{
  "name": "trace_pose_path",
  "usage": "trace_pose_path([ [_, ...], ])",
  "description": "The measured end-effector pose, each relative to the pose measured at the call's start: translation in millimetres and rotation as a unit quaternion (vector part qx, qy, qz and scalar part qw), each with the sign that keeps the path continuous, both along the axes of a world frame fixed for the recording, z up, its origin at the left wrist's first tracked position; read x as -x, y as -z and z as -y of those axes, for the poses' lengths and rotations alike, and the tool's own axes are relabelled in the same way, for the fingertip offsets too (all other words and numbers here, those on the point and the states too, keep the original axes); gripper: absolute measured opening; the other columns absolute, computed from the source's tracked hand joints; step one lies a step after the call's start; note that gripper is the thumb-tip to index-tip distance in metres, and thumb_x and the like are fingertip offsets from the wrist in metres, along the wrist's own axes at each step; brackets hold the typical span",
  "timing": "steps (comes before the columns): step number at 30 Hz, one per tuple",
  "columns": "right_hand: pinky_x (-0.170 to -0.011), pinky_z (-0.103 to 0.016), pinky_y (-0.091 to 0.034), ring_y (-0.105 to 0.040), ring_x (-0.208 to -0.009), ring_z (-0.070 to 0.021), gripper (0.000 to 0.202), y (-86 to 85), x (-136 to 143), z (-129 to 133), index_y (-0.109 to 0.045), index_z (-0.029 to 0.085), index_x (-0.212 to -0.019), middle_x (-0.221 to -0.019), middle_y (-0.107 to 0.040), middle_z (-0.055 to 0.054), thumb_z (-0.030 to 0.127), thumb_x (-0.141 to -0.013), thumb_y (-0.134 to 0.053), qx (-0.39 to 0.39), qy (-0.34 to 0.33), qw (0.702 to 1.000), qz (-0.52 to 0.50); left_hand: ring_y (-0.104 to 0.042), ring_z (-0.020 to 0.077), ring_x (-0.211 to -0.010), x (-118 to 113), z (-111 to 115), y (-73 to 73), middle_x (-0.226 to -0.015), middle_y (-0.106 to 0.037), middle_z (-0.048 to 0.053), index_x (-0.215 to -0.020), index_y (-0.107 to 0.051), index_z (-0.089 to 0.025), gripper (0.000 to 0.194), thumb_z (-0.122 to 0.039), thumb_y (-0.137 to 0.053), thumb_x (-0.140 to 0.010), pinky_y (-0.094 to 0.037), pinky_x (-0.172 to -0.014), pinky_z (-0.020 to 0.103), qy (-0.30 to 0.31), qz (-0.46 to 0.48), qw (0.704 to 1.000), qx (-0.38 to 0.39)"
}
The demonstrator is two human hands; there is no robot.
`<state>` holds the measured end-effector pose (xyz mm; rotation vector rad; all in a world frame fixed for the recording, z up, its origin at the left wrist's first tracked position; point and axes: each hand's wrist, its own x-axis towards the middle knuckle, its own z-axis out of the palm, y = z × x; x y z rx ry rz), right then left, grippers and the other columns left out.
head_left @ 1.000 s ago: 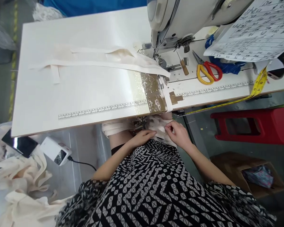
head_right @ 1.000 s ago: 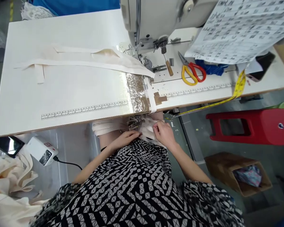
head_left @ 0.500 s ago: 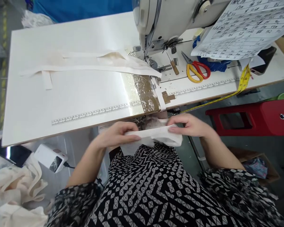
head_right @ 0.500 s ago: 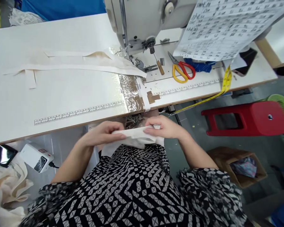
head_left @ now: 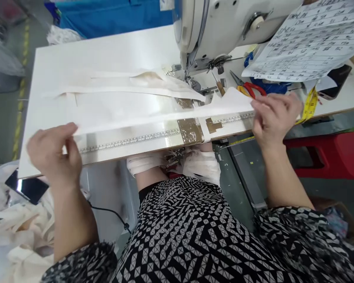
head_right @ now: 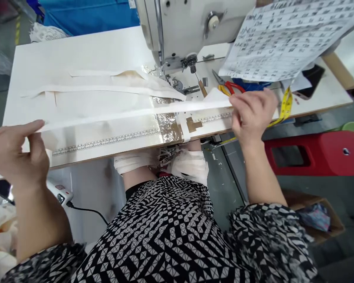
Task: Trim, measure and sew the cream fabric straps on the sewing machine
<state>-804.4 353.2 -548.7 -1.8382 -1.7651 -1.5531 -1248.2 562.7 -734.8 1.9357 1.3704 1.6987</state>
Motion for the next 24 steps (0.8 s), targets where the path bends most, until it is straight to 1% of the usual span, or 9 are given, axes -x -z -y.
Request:
trace_pose_path([
  [2,-0.113,-0.047,-0.027,-0.055,-0.120,-0.0211,0.029,16.8,-7.8,2.6,-0.072,0.024,-0.108,-0.115,-0.071,-0.005,0.023,-0.097,-0.045,0.061,0.036,0.997,-0.032,-0.061,0.0292,-0.112,-12.6,8.6,13.2,-0.102,-0.072,0.009,-0.089,-0.070,-0.016,0.023,-0.022,-0.050,-0.080,-0.038,-0.109,0.059,0.000,-0.022,1.000,-0.008],
  [4,-0.114,-0.050,-0.024,-0.056,-0.122,-0.0221,0.029,30.1,-12.8,9.8,-0.071,0.025,-0.107,-0.116,-0.071,-0.006,0.022,-0.095,-0.045,0.104,0.039,0.993,-0.047,-0.055,0.0303,-0.124,-22.5,18.8,32.8,-0.110,-0.071,0.010,-0.094,-0.070,-0.017,0.027,-0.019,-0.048,-0.079,-0.026,-0.116,0.062,0.018,-0.051,0.998,0.037],
  [6,-0.114,-0.051,-0.024,-0.057,-0.124,-0.0244,0.029,39.2,-15.7,17.3,-0.071,0.024,-0.103,-0.116,-0.071,-0.009,0.024,-0.094,-0.044,0.088,0.018,0.996,-0.028,-0.047,0.0294,-0.136,-29.9,30.5,50.8,-0.128,-0.065,0.011,-0.111,-0.069,-0.018,0.038,-0.017,-0.045,-0.081,-0.015,-0.121,0.060,0.016,-0.071,0.994,0.079],
  [8,-0.114,-0.052,-0.027,-0.055,-0.127,-0.0262,0.031,45.4,-15.6,22.0,-0.069,0.022,-0.107,-0.119,-0.070,-0.011,0.024,-0.093,-0.042,0.051,-0.014,0.999,-0.008,-0.039,0.0279,-0.142,-37.2,43.5,60.5,-0.141,-0.057,0.012,-0.125,-0.063,-0.018,0.046,-0.019,-0.043,-0.084,-0.012,-0.123,0.056,-0.002,-0.060,0.994,0.094],
  [10,-0.113,-0.051,-0.031,-0.053,-0.130,-0.0270,0.034,50.0,-11.9,23.2,-0.066,0.020,-0.118,-0.126,-0.066,-0.013,0.024,-0.095,-0.041,0.044,-0.041,0.998,-0.011,-0.036,0.0274,-0.144,-46.9,56.6,61.4,-0.144,-0.053,0.013,-0.133,-0.057,-0.016,0.048,-0.025,-0.041,-0.089,-0.012,-0.124,0.054,-0.014,-0.043,0.995,0.094],
  [13,-0.108,-0.048,-0.041,-0.053,-0.130,-0.0288,0.037,53.9,-3.7,21.8,-0.058,0.018,-0.130,-0.134,-0.061,-0.016,0.026,-0.098,-0.041,0.087,-0.069,0.994,-0.020,-0.036,0.0293,-0.144,-65.2,71.1,57.0,-0.147,-0.050,0.014,-0.140,-0.050,-0.017,0.051,-0.042,-0.034,-0.098,-0.011,-0.123,0.057,-0.003,-0.047,0.993,0.104],
  [16,-0.098,-0.044,-0.050,-0.059,-0.123,-0.0299,0.039,52.1,-1.8,20.1,-0.055,0.018,-0.135,-0.130,-0.064,-0.016,0.024,-0.099,-0.041,0.109,-0.107,0.988,0.015,-0.037,0.0312,-0.144,-81.8,75.5,58.8,-0.150,-0.047,0.013,-0.145,-0.045,-0.021,0.058,-0.053,-0.030,-0.100,-0.011,-0.123,0.059,-0.009,-0.057,0.990,0.125],
  [21,-0.077,-0.044,-0.055,-0.067,-0.107,-0.0351,0.048,43.5,-15.4,15.2,-0.047,0.019,-0.145,-0.116,-0.070,-0.018,0.021,-0.097,-0.041,0.086,-0.152,0.982,0.070,-0.040,0.0280,-0.142,-97.5,72.4,67.9,-0.148,-0.050,0.012,-0.141,-0.051,-0.024,0.052,-0.051,-0.028,-0.103,-0.014,-0.124,0.056,-0.043,-0.067,0.991,0.104],
  [24,-0.072,-0.047,-0.054,-0.068,-0.105,-0.0372,0.052,41.5,-28.3,17.5,-0.044,0.021,-0.148,-0.115,-0.070,-0.018,0.022,-0.096,-0.040,0.094,-0.146,0.983,0.065,-0.041,0.0285,-0.141,-104.8,71.6,66.4,-0.147,-0.051,0.012,-0.139,-0.053,-0.023,0.050,-0.049,-0.030,-0.103,-0.018,-0.122,0.058,-0.060,-0.076,0.990,0.101],
])
